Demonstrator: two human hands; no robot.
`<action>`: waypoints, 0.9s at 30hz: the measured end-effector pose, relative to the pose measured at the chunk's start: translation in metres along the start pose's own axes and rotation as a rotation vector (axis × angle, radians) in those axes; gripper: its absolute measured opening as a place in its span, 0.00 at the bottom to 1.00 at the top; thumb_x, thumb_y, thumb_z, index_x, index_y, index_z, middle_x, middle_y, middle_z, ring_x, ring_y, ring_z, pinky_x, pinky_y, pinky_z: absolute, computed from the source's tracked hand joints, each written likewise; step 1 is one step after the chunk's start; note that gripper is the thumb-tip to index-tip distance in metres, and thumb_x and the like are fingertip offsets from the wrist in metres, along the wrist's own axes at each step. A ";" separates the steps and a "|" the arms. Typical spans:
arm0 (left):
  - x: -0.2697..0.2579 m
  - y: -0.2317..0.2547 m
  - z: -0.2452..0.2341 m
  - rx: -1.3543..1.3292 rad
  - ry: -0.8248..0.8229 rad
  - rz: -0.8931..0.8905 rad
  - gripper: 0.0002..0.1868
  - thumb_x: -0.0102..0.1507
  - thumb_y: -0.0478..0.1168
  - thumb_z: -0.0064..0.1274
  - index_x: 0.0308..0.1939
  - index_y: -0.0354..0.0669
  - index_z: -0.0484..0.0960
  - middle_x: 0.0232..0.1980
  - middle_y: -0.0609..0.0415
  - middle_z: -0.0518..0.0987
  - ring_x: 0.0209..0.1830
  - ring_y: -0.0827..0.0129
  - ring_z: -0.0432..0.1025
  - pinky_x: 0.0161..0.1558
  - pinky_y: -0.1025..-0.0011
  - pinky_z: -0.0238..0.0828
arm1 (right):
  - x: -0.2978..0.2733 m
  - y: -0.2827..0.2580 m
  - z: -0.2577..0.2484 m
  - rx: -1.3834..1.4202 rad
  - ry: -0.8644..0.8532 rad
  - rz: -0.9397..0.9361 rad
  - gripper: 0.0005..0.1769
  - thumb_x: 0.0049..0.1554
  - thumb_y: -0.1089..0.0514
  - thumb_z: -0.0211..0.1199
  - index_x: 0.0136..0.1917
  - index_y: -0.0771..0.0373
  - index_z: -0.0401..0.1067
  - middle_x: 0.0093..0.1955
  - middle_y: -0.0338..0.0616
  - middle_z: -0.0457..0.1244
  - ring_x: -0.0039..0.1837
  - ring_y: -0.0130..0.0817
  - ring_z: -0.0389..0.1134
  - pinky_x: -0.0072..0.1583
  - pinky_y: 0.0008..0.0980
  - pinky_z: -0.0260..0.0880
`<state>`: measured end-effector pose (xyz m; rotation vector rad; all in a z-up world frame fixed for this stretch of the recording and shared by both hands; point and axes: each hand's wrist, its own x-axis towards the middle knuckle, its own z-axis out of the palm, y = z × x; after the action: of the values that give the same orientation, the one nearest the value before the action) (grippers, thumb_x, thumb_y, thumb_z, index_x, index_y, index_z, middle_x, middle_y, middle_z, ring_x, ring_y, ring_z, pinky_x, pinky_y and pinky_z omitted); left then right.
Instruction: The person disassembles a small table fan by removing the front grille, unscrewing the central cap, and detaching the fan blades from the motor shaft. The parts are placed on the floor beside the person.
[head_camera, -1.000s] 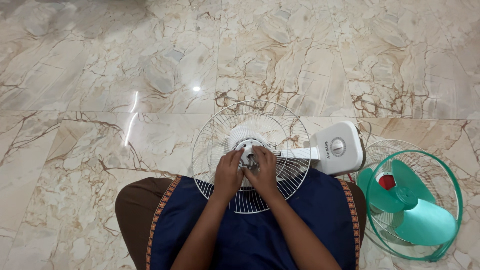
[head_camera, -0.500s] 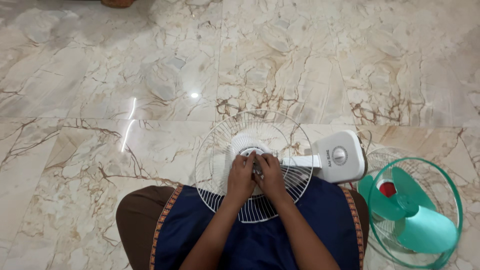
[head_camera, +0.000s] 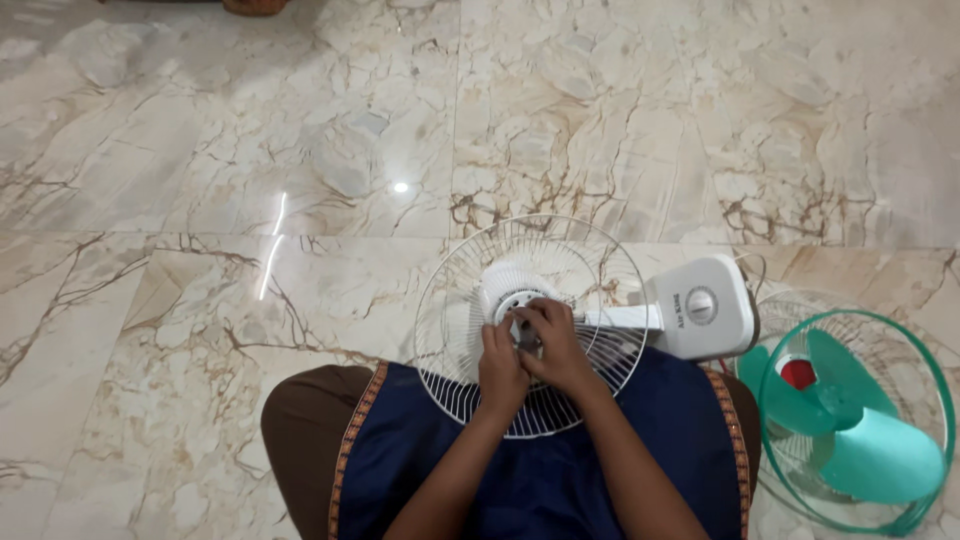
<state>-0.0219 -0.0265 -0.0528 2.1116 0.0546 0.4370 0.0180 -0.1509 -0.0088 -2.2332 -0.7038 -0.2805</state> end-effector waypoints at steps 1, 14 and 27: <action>-0.006 -0.001 -0.005 0.002 -0.032 -0.007 0.36 0.56 0.27 0.54 0.70 0.36 0.68 0.54 0.40 0.70 0.45 0.46 0.74 0.42 0.55 0.74 | -0.006 -0.007 0.002 -0.002 0.011 0.027 0.44 0.35 0.64 0.74 0.66 0.64 0.66 0.65 0.57 0.58 0.66 0.57 0.57 0.66 0.51 0.60; -0.011 0.020 -0.029 0.236 -0.186 0.109 0.54 0.48 0.36 0.67 0.73 0.25 0.54 0.67 0.31 0.62 0.65 0.38 0.60 0.61 0.47 0.61 | -0.009 -0.007 0.025 -0.138 0.211 0.163 0.37 0.47 0.57 0.74 0.68 0.67 0.66 0.60 0.56 0.60 0.62 0.54 0.62 0.62 0.46 0.66; -0.112 0.014 0.045 0.707 -0.772 0.042 0.21 0.63 0.42 0.54 0.57 0.35 0.74 0.57 0.42 0.72 0.57 0.49 0.67 0.50 0.51 0.67 | -0.001 -0.018 0.010 -0.183 0.166 0.143 0.33 0.48 0.50 0.74 0.64 0.61 0.71 0.58 0.53 0.60 0.58 0.51 0.64 0.56 0.45 0.69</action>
<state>-0.1139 -0.0939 -0.0952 2.8384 -0.3262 -0.4714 0.0066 -0.1342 -0.0054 -2.3862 -0.4426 -0.4688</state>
